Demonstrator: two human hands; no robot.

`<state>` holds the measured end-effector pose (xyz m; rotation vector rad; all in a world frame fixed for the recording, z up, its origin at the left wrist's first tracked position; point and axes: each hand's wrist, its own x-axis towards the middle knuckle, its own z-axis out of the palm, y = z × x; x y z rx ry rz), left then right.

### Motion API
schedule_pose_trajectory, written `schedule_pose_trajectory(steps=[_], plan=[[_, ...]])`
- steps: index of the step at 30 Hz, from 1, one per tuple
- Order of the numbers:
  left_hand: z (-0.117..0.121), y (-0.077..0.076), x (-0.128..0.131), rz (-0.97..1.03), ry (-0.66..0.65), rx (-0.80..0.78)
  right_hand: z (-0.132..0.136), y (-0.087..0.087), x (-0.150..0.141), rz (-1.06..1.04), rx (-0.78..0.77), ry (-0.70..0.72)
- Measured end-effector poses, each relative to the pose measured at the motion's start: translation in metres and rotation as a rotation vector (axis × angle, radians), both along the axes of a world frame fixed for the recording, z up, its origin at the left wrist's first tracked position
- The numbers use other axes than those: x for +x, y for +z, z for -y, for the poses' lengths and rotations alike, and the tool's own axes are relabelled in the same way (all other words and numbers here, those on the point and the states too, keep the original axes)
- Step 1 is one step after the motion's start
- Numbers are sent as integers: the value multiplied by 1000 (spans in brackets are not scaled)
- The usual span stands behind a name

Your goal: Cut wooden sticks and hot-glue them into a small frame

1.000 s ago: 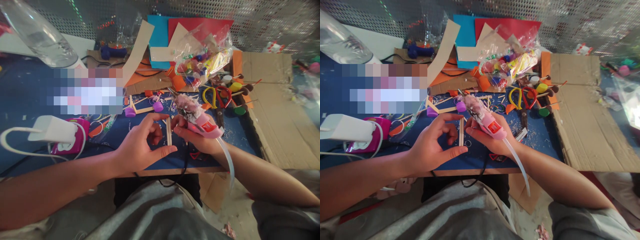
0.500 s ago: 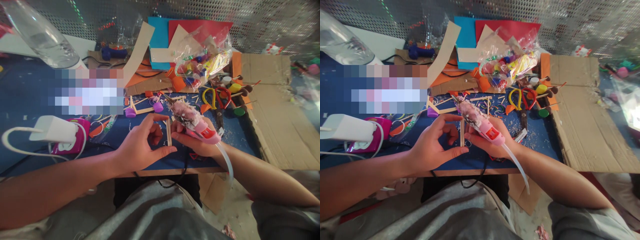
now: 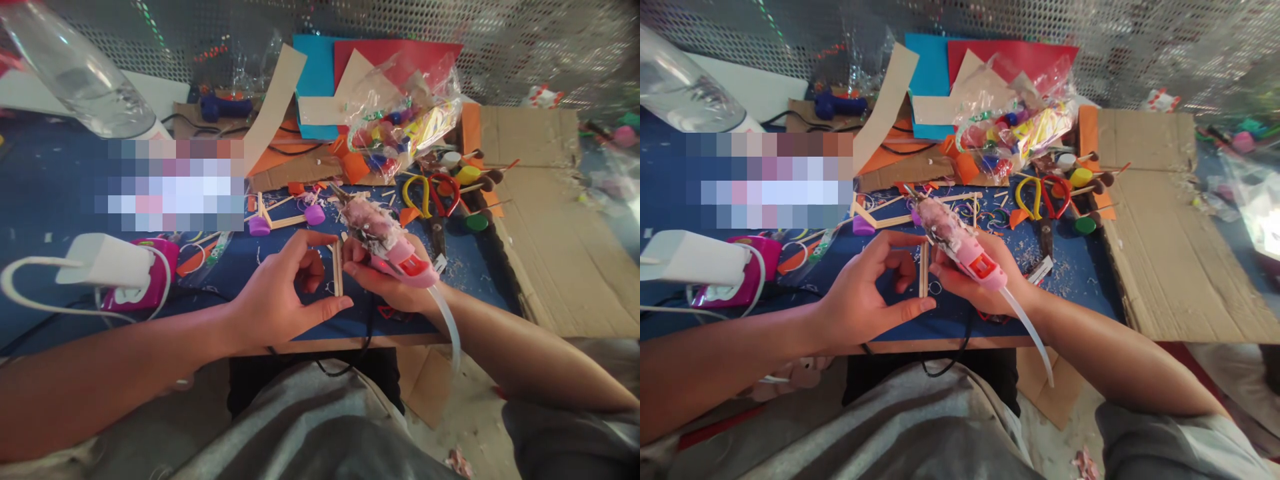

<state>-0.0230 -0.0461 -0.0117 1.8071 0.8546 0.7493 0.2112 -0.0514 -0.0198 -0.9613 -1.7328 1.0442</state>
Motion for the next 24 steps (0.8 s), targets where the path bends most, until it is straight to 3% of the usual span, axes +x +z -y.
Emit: schedule_pose_trajectory(steps=[7,24], plan=[[1,3,0,-23,0,-20,1,-8,2,8,-45,-47],[2,0,-2,-23,-39,6,-1,-1,-4,-133,-94,-142]])
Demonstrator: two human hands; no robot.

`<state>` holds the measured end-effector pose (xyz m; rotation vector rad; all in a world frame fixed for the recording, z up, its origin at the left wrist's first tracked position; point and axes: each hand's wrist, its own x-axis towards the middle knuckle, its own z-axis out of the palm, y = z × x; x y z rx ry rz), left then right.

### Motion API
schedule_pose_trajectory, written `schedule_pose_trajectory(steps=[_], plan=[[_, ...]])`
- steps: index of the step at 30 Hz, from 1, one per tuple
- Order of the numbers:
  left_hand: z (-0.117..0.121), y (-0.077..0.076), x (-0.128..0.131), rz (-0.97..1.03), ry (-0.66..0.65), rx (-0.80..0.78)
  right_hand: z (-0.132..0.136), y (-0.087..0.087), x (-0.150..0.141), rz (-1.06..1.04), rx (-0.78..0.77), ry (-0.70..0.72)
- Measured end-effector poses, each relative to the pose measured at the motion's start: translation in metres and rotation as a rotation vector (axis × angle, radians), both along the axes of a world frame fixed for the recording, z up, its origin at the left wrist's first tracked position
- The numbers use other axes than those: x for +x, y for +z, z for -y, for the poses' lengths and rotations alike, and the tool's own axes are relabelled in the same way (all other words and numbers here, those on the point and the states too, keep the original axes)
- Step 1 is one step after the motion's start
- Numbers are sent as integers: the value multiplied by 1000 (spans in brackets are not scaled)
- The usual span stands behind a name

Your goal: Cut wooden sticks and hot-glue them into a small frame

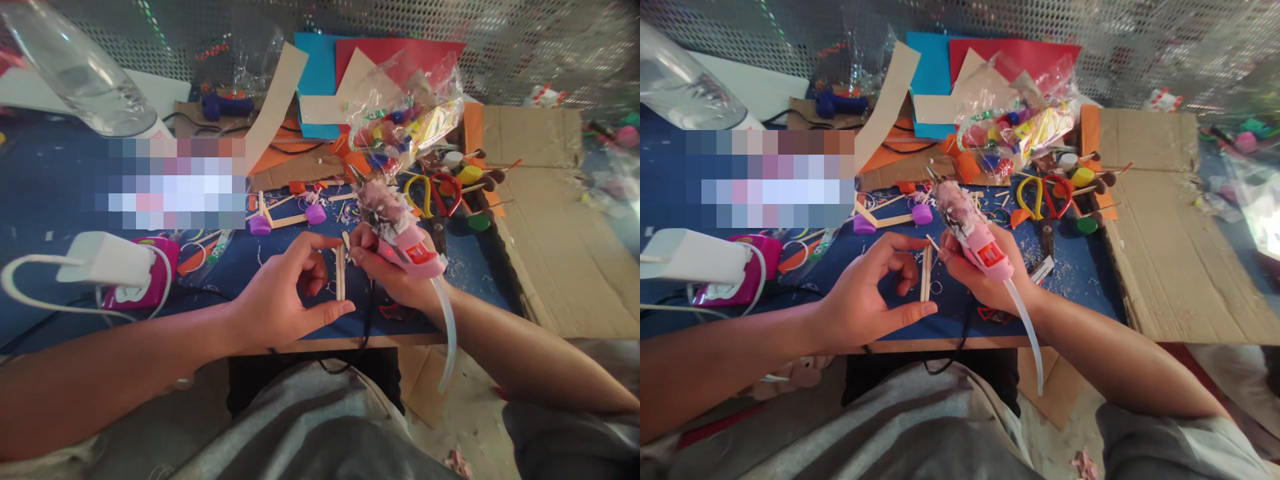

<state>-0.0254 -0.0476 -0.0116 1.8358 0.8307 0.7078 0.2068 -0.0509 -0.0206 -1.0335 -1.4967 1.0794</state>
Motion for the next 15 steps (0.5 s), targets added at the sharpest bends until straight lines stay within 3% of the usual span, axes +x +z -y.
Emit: schedule_pose_trajectory(steps=[11,15], plan=[[-1,-2,2,8,37,13,1,-2,6,-23,-61,101],[0,0,2,4,36,0,3,-3,7,19,-40,77]])
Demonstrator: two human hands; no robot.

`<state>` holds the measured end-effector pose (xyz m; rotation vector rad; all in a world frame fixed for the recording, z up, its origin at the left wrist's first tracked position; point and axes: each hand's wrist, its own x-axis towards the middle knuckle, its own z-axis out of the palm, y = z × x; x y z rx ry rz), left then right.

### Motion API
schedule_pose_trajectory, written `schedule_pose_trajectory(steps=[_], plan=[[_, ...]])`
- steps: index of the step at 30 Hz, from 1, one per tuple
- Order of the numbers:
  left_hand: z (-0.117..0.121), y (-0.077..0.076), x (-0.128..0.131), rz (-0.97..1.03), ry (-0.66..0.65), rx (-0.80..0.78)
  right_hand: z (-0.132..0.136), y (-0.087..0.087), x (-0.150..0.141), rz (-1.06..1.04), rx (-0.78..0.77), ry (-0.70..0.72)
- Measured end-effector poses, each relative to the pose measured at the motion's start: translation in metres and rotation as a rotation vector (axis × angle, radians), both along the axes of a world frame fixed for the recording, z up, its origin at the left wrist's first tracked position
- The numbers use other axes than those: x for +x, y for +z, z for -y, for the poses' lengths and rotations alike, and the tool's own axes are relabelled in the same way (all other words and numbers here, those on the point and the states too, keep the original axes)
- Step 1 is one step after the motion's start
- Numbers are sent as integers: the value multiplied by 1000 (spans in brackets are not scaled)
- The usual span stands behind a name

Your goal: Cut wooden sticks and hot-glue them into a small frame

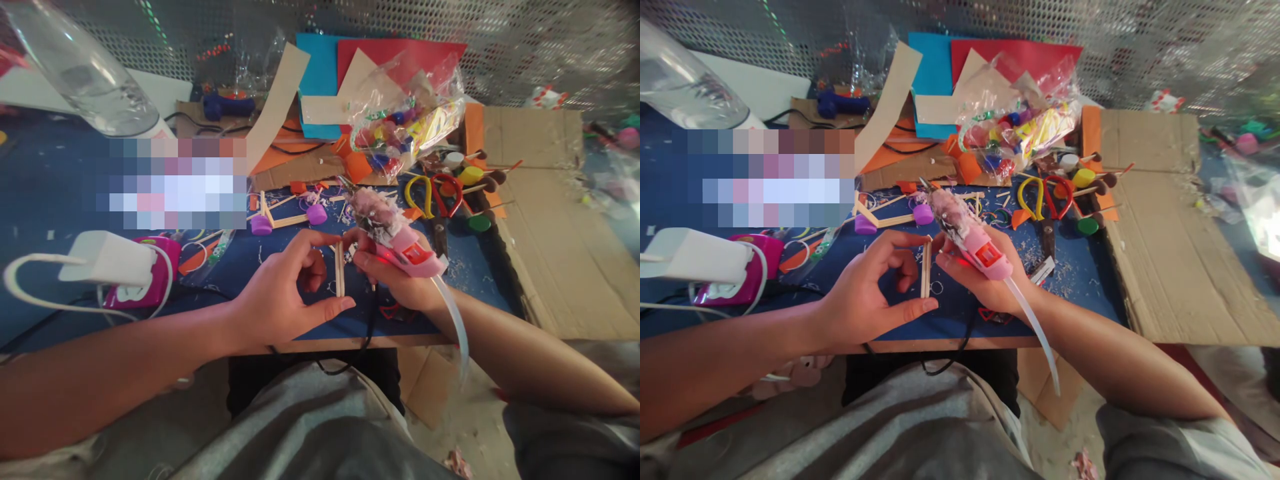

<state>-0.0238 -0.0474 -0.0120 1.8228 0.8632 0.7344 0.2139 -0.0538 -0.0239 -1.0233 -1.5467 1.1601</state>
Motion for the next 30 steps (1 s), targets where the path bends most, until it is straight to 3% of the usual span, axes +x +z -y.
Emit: schedule_pose_trajectory(steps=[10,30], plan=[[-2,0,0,-51,-22,8,-2,4,-2,181,169,-11],[-2,0,1,-74,5,4,-1,11,-5,180,150,18]])
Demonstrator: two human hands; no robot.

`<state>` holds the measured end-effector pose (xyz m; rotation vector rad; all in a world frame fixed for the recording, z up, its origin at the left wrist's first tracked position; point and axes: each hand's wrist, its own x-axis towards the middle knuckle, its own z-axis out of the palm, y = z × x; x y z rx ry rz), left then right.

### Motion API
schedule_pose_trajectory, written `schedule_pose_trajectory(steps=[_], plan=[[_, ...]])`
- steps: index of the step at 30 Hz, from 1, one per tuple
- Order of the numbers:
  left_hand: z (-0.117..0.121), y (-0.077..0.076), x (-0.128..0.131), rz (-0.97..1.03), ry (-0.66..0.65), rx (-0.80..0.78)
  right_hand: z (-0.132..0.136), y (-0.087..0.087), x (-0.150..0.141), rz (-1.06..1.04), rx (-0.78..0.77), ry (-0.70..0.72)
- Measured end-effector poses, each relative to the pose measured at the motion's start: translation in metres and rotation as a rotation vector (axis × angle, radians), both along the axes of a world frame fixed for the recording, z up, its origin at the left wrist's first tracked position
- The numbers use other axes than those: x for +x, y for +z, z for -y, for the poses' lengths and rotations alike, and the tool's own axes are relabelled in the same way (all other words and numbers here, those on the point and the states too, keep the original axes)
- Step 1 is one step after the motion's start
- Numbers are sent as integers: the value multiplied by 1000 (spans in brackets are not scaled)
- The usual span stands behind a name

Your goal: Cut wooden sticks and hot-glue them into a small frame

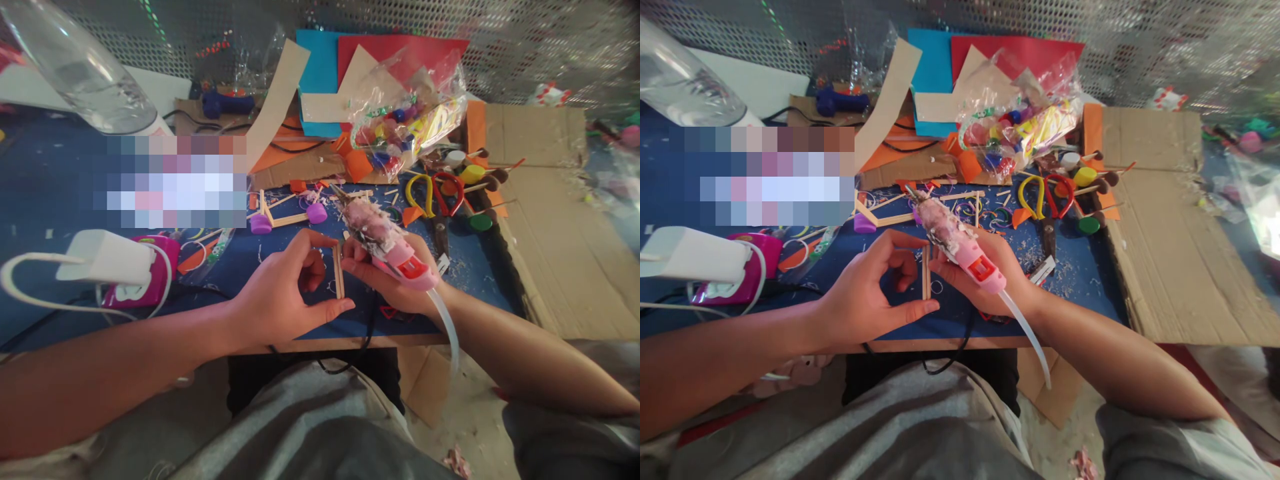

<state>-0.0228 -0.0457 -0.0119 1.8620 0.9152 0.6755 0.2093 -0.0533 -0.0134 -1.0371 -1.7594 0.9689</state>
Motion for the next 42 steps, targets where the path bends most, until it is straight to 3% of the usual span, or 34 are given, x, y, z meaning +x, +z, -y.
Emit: schedule_pose_trajectory(steps=[20,32,42], plan=[[0,3,0,-22,-13,-23,-2,-8,2,-41,-27,-107],[1,4,-1,-30,-32,35,-2,-5,1,-131,-133,-97],[2,4,-2,-51,-61,89,-1,-8,4,-88,-77,-62]])
